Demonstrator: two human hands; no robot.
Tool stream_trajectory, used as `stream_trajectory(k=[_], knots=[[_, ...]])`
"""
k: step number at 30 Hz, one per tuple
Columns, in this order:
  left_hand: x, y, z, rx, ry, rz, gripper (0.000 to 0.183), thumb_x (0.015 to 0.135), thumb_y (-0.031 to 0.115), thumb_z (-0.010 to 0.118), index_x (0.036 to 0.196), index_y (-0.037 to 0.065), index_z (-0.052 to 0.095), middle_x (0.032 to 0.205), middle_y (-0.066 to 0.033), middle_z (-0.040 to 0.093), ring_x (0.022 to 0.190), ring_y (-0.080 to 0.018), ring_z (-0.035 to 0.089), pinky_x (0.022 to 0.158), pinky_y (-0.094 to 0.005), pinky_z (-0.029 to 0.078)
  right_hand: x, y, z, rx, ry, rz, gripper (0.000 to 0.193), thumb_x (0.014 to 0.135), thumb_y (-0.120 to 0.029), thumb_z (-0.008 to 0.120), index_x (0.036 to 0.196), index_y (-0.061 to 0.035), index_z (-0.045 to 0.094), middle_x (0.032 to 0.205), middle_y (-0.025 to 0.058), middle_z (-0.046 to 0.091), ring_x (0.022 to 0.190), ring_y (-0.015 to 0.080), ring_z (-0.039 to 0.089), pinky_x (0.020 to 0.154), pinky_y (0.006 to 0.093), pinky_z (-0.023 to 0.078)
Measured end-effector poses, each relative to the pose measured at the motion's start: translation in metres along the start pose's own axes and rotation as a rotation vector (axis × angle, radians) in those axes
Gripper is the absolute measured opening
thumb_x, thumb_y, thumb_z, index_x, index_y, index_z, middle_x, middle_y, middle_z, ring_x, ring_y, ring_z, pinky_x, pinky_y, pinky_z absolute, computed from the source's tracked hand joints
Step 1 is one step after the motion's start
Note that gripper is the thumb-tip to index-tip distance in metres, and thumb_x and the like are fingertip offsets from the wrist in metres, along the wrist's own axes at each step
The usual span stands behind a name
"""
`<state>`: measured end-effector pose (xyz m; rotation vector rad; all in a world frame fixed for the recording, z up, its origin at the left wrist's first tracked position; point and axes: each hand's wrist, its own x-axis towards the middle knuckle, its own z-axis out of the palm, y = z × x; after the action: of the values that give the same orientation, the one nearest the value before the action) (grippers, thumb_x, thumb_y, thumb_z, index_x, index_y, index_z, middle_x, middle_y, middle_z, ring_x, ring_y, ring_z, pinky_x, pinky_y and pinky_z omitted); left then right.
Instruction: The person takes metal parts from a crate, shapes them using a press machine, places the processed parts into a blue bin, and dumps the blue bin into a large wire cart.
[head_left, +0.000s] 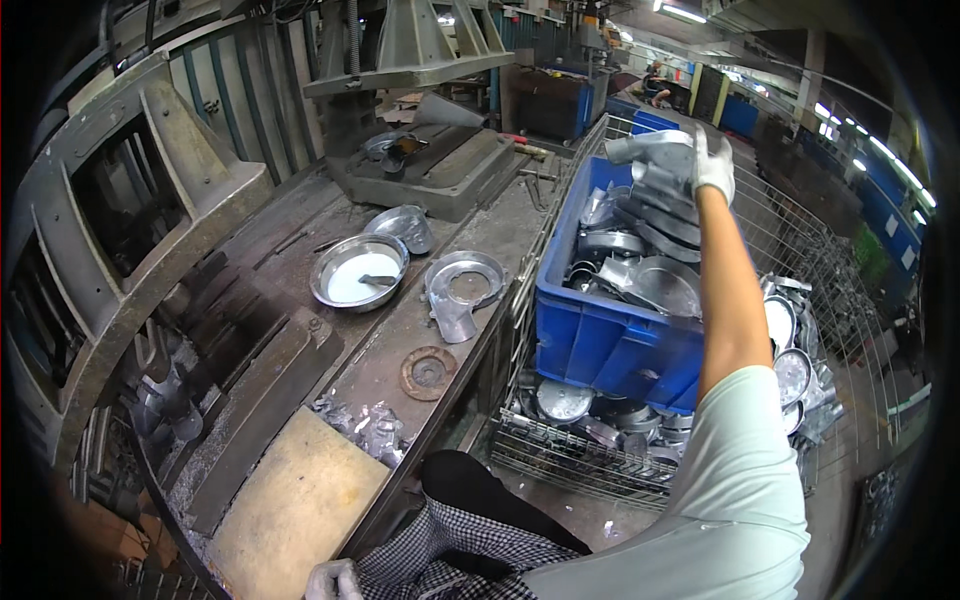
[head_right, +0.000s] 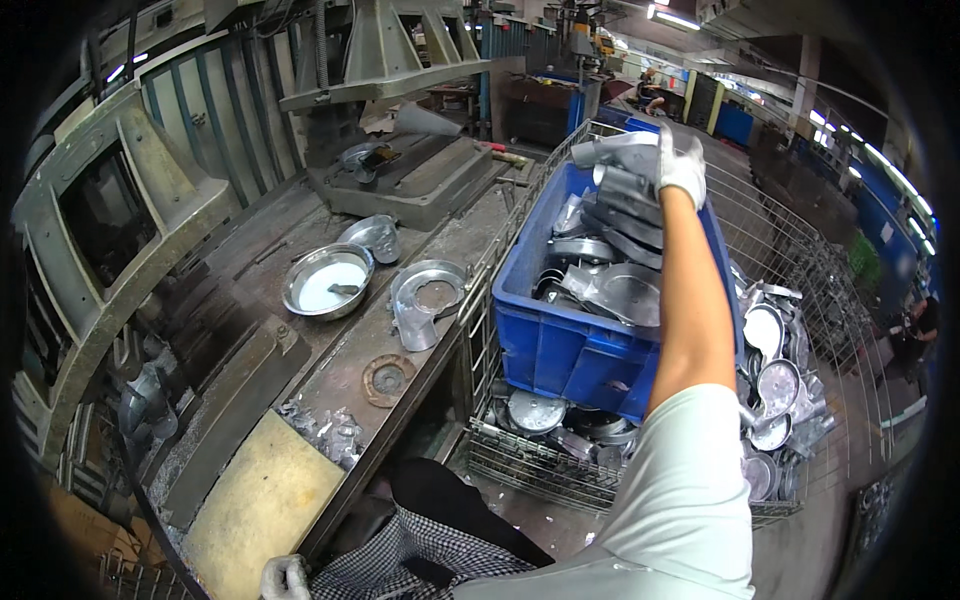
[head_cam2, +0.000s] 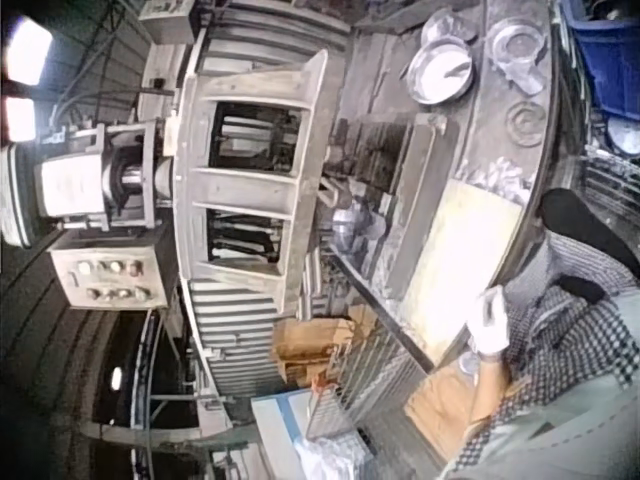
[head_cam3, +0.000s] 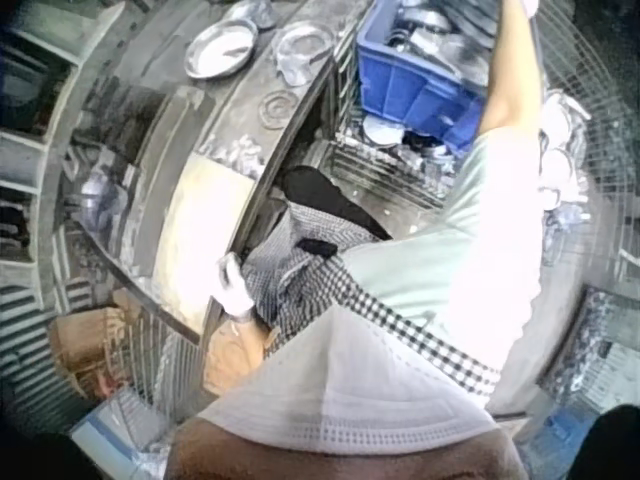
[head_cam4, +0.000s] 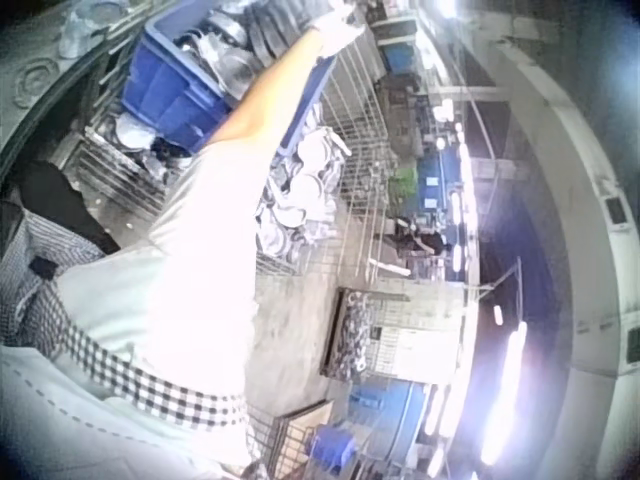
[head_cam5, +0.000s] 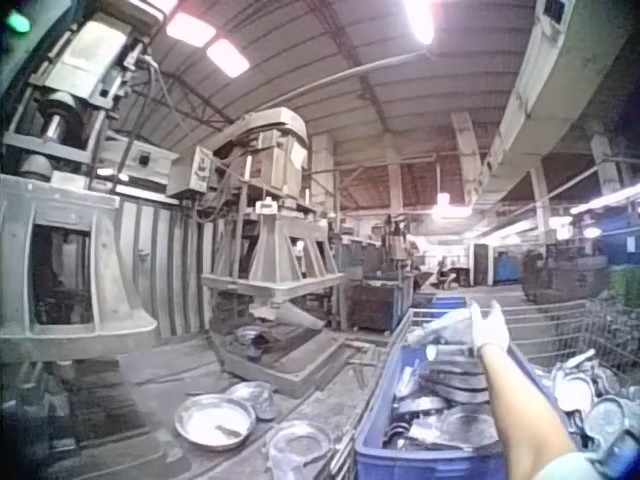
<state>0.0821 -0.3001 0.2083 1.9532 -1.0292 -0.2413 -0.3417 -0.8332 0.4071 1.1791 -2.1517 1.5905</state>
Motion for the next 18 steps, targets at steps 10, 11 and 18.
stream_trajectory(k=[10,11,18], knots=[[-0.014,-0.008,-0.003,0.077,0.069,-0.152,0.015,0.085,0.012,0.057,0.088,-0.002,0.062,0.079,-0.0144,0.062,0.072,-0.0234,0.057,0.068,-0.034,0.047,-0.092,0.007,-0.045,-0.626,-0.428,-0.546,0.083,0.061,-0.038,0.075,0.133,-0.0205,0.037,0.131,0.0148,0.043,0.121,0.041,0.038,0.101,0.0524,0.03],[-0.013,-0.008,-0.002,0.064,0.056,-0.16,0.015,0.085,0.012,0.058,0.088,-0.002,0.062,0.079,-0.014,0.062,0.071,-0.0224,0.057,0.068,-0.0334,0.047,-0.095,0.013,-0.04,-0.558,-0.399,-0.599,0.078,0.063,-0.028,0.076,0.131,-0.0194,0.038,0.127,0.015,0.046,0.118,0.0413,0.041,0.099,0.0503,0.035],[0.0,0.001,0.021,0.053,0.026,-0.125,0.011,0.084,0.01,0.059,0.087,-0.001,0.063,0.077,-0.0127,0.062,0.071,-0.0211,0.057,0.068,-0.0319,0.047,-0.018,0.005,0.026,-0.568,-0.355,-0.643,0.045,0.076,-0.012,0.063,0.117,-0.0143,0.047,0.108,0.0157,0.057,0.106,0.0356,0.052,0.082,0.0435,0.048]])
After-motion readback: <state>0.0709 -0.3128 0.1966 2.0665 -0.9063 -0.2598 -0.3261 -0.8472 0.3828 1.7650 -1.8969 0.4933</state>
